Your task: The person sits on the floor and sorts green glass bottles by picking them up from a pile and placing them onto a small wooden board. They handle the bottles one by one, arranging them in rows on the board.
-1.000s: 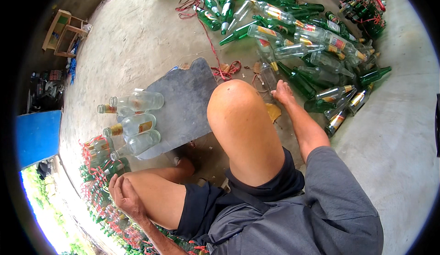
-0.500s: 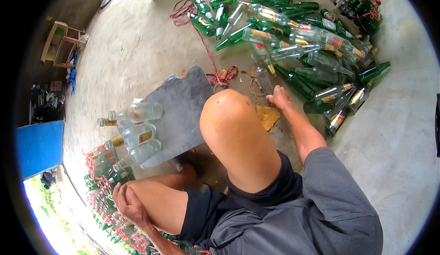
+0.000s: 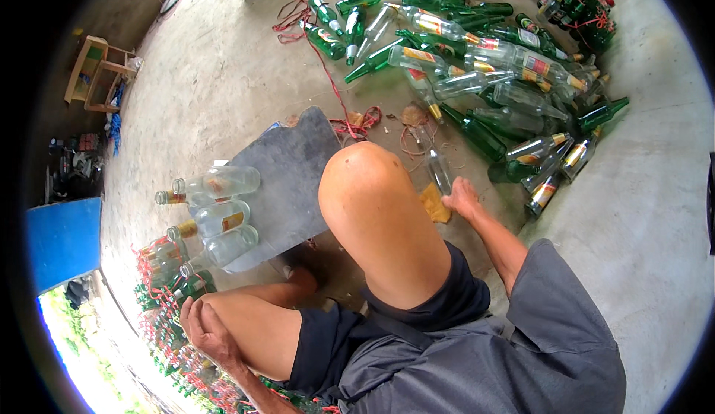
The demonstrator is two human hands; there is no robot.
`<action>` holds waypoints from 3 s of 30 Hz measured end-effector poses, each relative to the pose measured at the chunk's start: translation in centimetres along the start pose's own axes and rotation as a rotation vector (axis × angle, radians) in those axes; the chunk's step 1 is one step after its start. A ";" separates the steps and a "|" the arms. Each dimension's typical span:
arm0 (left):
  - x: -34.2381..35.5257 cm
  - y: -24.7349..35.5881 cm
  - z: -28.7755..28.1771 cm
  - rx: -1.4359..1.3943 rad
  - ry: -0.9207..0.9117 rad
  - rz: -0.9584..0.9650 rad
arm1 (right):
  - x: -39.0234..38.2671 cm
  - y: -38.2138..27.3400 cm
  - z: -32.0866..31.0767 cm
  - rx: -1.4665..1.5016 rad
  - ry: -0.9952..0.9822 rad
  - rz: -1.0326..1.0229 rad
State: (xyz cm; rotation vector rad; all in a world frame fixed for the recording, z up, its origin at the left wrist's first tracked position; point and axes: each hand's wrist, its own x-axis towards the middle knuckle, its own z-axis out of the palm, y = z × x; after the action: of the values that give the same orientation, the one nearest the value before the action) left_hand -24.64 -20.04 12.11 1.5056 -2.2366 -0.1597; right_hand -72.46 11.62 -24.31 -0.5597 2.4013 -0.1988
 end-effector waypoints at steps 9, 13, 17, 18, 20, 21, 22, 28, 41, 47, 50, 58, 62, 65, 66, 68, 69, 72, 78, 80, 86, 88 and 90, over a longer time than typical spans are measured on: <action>-0.2 -0.2 -0.1 0.007 0.027 0.020 | -3.4 2.1 1.3 0.019 -0.012 0.032; -0.1 0.4 -0.5 -0.004 0.026 -0.026 | -0.9 -0.5 1.9 0.040 0.057 0.104; 0.1 0.2 0.7 -0.022 0.039 0.004 | 1.4 1.3 3.1 0.069 0.080 0.154; 0.0 0.5 0.4 -0.018 0.051 -0.001 | 1.2 0.6 3.0 0.079 0.068 0.169; -0.1 0.7 0.0 -0.039 0.060 -0.007 | 0.6 0.1 2.6 0.096 0.046 0.208; -0.1 0.8 -0.2 -0.030 0.059 -0.008 | 0.3 0.1 2.3 0.102 0.051 0.200; 0.0 1.0 -0.3 -0.022 0.057 -0.007 | 0.1 0.1 1.9 0.109 0.057 0.193; -0.4 1.3 -0.9 -0.043 0.072 -0.017 | -0.5 -1.1 -1.4 0.204 0.157 0.104; 0.1 1.4 -2.7 0.011 0.019 0.094 | -3.5 -21.2 -21.6 0.517 0.522 -0.691; 4.4 11.0 -1.6 -0.792 -0.204 -0.131 | -8.2 -30.6 -29.4 0.356 0.517 -1.060; 6.9 13.3 -2.9 -0.979 -0.094 -0.076 | -12.6 -36.3 -29.0 0.364 0.419 -1.226; 10.1 16.6 -2.8 -1.051 -0.105 0.024 | -17.2 -39.4 -25.4 0.361 0.251 -1.462; 9.3 16.2 -0.5 -1.168 -0.072 0.083 | -17.6 -38.8 -24.5 0.301 0.119 -1.437; 8.6 17.2 -0.6 -1.141 -0.025 0.010 | -17.3 -38.7 -23.6 0.247 0.105 -1.465; 8.5 17.2 -0.6 -1.130 -0.033 0.006 | -17.2 -38.7 -23.4 0.224 0.112 -1.479; 8.6 17.1 -0.7 -1.106 -0.044 0.000 | -17.2 -38.7 -23.3 0.196 0.067 -1.454; 8.6 17.2 -0.7 -1.078 -0.047 0.001 | -17.2 -38.7 -23.2 0.183 0.044 -1.443; 8.5 17.2 -0.3 -0.997 -0.044 0.019 | -17.0 -38.5 -22.7 0.106 0.114 -1.440; 8.7 14.1 3.6 -0.870 0.019 -0.027 | -16.0 -37.0 -23.1 -0.320 0.017 -1.316; 8.9 12.4 4.9 -0.849 0.017 -0.083 | -15.8 -36.6 -23.3 -0.345 -0.019 -1.280; 9.0 9.4 8.0 -0.760 0.006 -0.139 | -15.7 -36.4 -23.8 -0.408 -0.085 -1.262; 9.0 8.8 9.0 -0.790 0.004 -0.163 | -15.7 -36.3 -23.7 -0.402 -0.084 -1.265; 9.1 8.2 9.8 -0.804 0.004 -0.186 | -15.6 -36.3 -23.5 -0.387 -0.077 -1.274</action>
State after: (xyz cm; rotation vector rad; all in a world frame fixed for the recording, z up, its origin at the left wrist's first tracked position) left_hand -38.54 -26.37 8.62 1.2238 -1.6828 -0.9757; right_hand -64.06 -14.07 12.92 -2.1477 1.6601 -0.2261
